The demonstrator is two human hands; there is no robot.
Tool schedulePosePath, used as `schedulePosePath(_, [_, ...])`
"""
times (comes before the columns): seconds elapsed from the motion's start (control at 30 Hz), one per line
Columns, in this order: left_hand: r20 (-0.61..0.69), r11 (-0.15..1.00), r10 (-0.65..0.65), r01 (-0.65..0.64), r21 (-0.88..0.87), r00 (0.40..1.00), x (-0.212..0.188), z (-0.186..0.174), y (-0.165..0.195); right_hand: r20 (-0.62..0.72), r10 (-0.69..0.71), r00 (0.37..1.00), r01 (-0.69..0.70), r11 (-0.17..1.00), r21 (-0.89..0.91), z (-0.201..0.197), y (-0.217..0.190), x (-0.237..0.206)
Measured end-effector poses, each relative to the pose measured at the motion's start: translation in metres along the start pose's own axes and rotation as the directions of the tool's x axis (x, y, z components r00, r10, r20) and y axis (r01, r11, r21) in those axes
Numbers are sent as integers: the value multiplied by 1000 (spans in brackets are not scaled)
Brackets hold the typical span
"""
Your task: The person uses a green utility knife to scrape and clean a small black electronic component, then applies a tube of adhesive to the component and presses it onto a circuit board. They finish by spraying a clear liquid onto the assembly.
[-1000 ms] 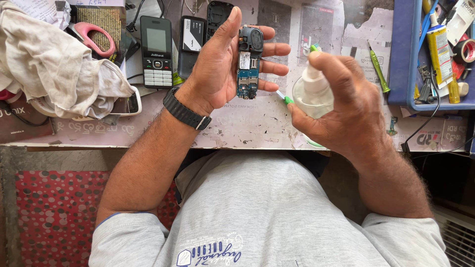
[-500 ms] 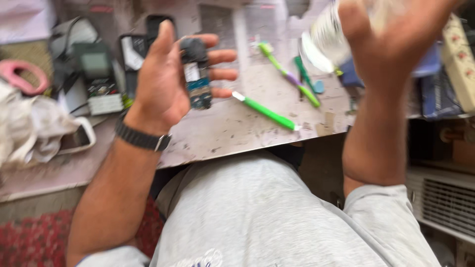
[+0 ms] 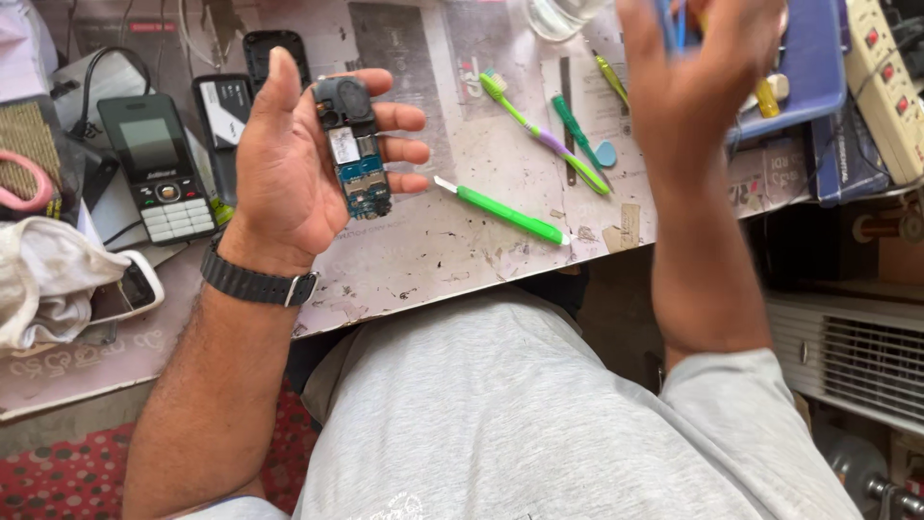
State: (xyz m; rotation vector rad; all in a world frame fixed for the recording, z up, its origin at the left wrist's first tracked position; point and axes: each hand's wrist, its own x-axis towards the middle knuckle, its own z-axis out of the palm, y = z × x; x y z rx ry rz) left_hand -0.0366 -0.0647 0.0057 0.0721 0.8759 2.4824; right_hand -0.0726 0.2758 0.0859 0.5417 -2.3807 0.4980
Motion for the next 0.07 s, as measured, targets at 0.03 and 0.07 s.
schedulePosePath(0.03, [-2, 1000, 4, -4, -4, 1000, -1, -5, -5, 38, -69, 997, 70, 997, -37, -11, -14, -9])
schedulePosePath(0.07, [-14, 1000, 2, -3, -11, 1000, 15, -10, -15, 222, -45, 974, 71, 991, -111, -13, -29, -15])
